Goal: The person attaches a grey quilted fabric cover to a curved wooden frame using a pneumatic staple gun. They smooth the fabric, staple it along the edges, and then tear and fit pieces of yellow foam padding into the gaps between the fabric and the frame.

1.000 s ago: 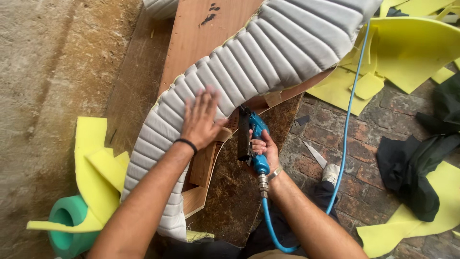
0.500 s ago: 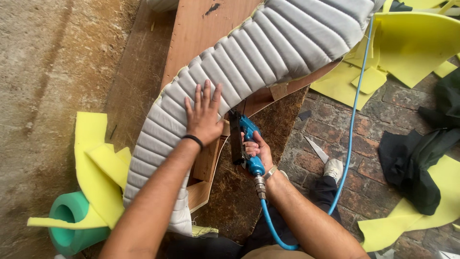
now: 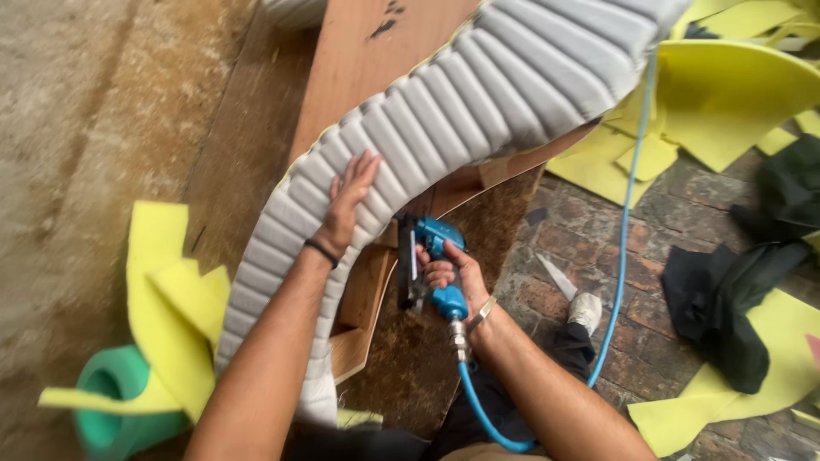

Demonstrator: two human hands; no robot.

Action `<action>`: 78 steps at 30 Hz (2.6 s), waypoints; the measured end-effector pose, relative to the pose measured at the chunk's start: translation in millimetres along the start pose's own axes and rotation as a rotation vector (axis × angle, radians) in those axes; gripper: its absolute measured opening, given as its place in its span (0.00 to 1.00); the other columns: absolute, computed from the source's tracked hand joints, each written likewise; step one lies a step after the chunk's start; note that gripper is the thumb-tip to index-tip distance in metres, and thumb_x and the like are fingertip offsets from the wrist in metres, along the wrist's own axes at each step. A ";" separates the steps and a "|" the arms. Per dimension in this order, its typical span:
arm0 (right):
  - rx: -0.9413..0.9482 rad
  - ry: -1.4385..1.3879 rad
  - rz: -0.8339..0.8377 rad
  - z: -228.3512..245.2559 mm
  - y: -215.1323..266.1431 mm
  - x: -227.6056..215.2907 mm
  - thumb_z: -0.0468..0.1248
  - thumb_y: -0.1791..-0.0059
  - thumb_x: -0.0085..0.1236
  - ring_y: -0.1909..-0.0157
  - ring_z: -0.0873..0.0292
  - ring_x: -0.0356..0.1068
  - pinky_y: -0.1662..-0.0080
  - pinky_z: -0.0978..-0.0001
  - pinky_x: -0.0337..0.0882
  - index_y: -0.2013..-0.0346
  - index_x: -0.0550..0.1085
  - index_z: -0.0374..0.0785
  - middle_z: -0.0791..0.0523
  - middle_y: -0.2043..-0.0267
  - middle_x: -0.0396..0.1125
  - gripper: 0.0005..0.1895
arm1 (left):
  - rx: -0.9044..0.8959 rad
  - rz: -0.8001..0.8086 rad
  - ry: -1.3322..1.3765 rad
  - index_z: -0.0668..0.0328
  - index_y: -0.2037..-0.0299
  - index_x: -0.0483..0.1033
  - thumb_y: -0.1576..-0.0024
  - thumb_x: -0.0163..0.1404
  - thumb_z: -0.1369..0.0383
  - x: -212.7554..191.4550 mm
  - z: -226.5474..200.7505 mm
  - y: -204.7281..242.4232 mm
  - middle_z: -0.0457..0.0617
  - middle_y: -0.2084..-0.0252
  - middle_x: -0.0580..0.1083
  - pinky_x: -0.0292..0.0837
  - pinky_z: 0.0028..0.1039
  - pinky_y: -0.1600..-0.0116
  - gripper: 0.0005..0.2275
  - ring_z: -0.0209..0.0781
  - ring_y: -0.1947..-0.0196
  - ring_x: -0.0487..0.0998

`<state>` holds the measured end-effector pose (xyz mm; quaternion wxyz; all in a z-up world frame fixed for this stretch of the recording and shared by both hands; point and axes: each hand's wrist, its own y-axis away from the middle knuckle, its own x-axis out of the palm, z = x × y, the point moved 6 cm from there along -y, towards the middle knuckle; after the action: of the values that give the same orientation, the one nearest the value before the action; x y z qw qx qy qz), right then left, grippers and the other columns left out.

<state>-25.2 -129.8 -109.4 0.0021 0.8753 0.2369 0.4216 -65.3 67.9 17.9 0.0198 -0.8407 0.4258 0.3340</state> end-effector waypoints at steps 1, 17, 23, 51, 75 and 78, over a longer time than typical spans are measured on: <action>-0.017 0.033 0.013 4.3 8.3 1.2 0.50 0.46 0.53 0.83 0.70 0.61 0.77 0.78 0.67 0.50 0.70 0.29 0.65 0.82 0.60 0.25 | -0.016 -0.031 -0.100 0.51 0.25 0.55 0.40 0.28 0.58 -0.8 -1.0 -2.0 0.48 0.18 0.47 0.13 0.50 0.23 0.30 0.48 0.18 0.37; -0.409 -0.032 0.114 168.4 182.4 57.0 0.48 0.48 0.54 0.81 0.68 0.62 0.75 0.75 0.69 0.46 0.70 0.30 0.64 0.81 0.61 0.25 | 0.135 0.003 -1.060 0.31 0.23 0.39 0.34 0.31 0.40 209.6 -164.3 -224.5 0.62 0.21 0.39 0.35 0.66 0.27 0.31 0.71 0.23 0.40; -0.465 -0.110 0.140 206.6 183.5 90.5 0.48 0.46 0.54 0.83 0.69 0.63 0.77 0.78 0.69 0.47 0.70 0.28 0.64 0.82 0.62 0.25 | 0.194 0.084 -1.248 0.27 0.24 0.36 0.37 0.38 0.48 227.3 -183.0 -221.6 0.58 0.21 0.37 0.42 0.81 0.37 0.32 0.74 0.25 0.41; -0.153 -0.197 0.395 271.9 109.4 57.4 0.47 0.44 0.58 0.79 0.69 0.65 0.72 0.77 0.73 0.47 0.66 0.28 0.64 0.77 0.62 0.24 | 0.198 -0.026 -1.279 0.26 0.23 0.39 0.41 0.45 0.74 235.1 -167.3 -223.0 0.49 0.20 0.38 0.41 0.81 0.34 0.39 0.73 0.24 0.45; -0.119 -0.274 0.153 184.4 100.3 63.0 0.49 0.48 0.62 0.83 0.71 0.64 0.78 0.80 0.70 0.56 0.71 0.32 0.65 0.83 0.63 0.22 | 0.207 -0.006 -1.224 0.30 0.22 0.39 0.47 0.60 0.68 180.5 -132.7 -169.6 0.57 0.19 0.39 0.40 0.71 0.29 0.47 0.65 0.21 0.42; -0.117 -0.197 0.147 179.0 96.6 61.5 0.47 0.47 0.57 0.82 0.70 0.64 0.77 0.80 0.70 0.51 0.71 0.30 0.64 0.81 0.61 0.21 | 0.129 0.155 -1.096 0.28 0.23 0.37 0.48 0.61 0.63 168.9 -129.5 -167.6 0.54 0.20 0.34 0.34 0.64 0.26 0.47 0.59 0.21 0.36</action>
<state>179.7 -154.8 -159.8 0.0455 0.9259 0.1456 0.3455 197.4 14.7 -21.4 0.2653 -0.5075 0.4333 0.6959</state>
